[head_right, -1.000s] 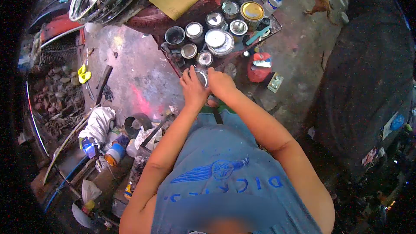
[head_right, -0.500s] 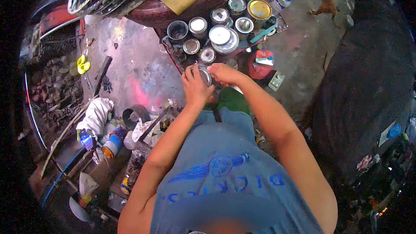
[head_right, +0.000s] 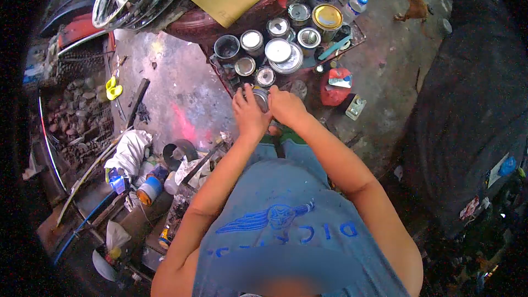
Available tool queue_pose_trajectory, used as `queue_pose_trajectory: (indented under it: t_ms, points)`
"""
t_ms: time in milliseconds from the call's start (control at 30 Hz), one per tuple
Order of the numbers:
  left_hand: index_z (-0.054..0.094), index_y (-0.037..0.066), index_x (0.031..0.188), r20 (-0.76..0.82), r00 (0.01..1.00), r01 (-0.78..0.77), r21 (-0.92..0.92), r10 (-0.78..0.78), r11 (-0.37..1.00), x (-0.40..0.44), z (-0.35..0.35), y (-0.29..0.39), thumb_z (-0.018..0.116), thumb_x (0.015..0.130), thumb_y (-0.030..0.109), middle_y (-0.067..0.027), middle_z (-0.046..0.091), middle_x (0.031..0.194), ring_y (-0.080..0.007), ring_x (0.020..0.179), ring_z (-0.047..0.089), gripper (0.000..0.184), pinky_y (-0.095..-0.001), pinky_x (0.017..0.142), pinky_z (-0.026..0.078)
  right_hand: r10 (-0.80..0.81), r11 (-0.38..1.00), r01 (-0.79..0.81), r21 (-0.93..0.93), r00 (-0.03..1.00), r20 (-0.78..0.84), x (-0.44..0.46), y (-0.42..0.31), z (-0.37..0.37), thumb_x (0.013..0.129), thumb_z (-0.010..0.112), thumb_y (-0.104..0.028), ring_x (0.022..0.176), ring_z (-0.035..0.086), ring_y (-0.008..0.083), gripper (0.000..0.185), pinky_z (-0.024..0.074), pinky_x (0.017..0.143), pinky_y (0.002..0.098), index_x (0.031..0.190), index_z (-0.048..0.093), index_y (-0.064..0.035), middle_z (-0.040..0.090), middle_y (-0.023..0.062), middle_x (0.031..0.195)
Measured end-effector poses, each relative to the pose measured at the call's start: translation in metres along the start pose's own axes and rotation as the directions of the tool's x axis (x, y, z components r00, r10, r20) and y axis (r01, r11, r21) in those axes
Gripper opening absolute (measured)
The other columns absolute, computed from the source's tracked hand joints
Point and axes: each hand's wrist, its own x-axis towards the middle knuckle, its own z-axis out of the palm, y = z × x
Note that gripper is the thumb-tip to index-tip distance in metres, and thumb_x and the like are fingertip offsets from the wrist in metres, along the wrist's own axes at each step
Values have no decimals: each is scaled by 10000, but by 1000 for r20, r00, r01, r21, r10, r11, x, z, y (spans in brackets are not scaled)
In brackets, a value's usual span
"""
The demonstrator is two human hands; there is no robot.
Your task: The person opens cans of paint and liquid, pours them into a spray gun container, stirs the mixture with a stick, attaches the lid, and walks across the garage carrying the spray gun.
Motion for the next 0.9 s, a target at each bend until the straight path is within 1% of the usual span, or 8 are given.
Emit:
queue_pose_trajectory:
  t_ms: [67, 167, 267, 367, 467, 733, 833, 900]
  points:
    - [342, 107, 1544, -130, 990, 43, -132, -60, 990, -3, 15, -6, 871, 723, 342, -318, 307, 1520, -547, 1374, 320, 1005, -610, 1116, 354, 10, 1000, -11, -12, 1000, -18, -1, -6, -8, 1008, 505, -234, 840, 691, 479, 230, 537, 748, 597, 1040, 543, -9, 699, 280, 866]
    - [321, 75, 1546, -84, 996, -2, -27, 0, 1000, -1, 10, -9, 872, 719, 331, -350, 328, 1477, -539, 1349, 347, 1026, -595, 1106, 369, -45, 998, 44, -34, 998, -31, 0, -6, -10, 1002, 524, -221, 842, 698, 466, 223, 547, 742, 583, 1049, 555, -5, 703, 275, 871]
    - [313, 35, 1535, 115, 993, 37, -65, -29, 997, 6, -7, -6, 902, 674, 299, -300, 370, 1458, -500, 1333, 380, 1077, -553, 1110, 388, -72, 996, 71, -58, 997, -16, 1, -7, -12, 995, 538, -208, 848, 705, 453, 215, 556, 741, 570, 1055, 568, -4, 710, 267, 882]
    - [303, -18, 1517, 116, 987, -109, -53, 114, 993, 7, -9, -15, 927, 631, 319, -268, 390, 1443, -490, 1293, 412, 1134, -543, 1068, 427, -26, 997, 27, -72, 1000, 10, 1, -13, -15, 988, 543, -195, 854, 711, 445, 204, 563, 746, 564, 1054, 575, -4, 715, 261, 892]
    - [327, -3, 1497, 159, 974, -154, -37, 158, 987, 5, -12, -15, 945, 579, 273, -229, 407, 1429, -464, 1301, 416, 1141, -528, 1065, 444, -34, 995, 36, -94, 999, 18, 0, -12, -14, 979, 543, -181, 856, 714, 442, 196, 567, 749, 559, 1050, 575, -1, 716, 261, 894]
    - [367, 52, 1472, 219, 954, -205, -14, 203, 979, 13, -20, -17, 953, 547, 251, -195, 414, 1437, -448, 1310, 414, 1113, -525, 1041, 475, -45, 981, 46, -186, 999, 6, 2, -12, -1, 918, 565, -123, 859, 726, 432, 173, 590, 732, 522, 1037, 573, 3, 721, 261, 899]
    - [373, 57, 1468, 208, 954, -223, 2, 218, 975, 11, -17, -17, 952, 549, 250, -191, 416, 1443, -444, 1312, 413, 1103, -526, 1041, 476, -14, 963, 26, -267, 999, 46, -1, -23, -7, 946, 541, -153, 864, 730, 430, 176, 593, 745, 521, 1033, 573, -3, 725, 252, 908]
    - [374, 57, 1468, 199, 953, -237, 8, 230, 972, 10, -16, -18, 949, 551, 244, -195, 420, 1443, -443, 1314, 413, 1098, -525, 1042, 476, -1, 967, 15, -255, 998, 56, 1, -20, -7, 978, 513, -188, 865, 729, 413, 193, 590, 754, 514, 1003, 592, -13, 726, 233, 894]
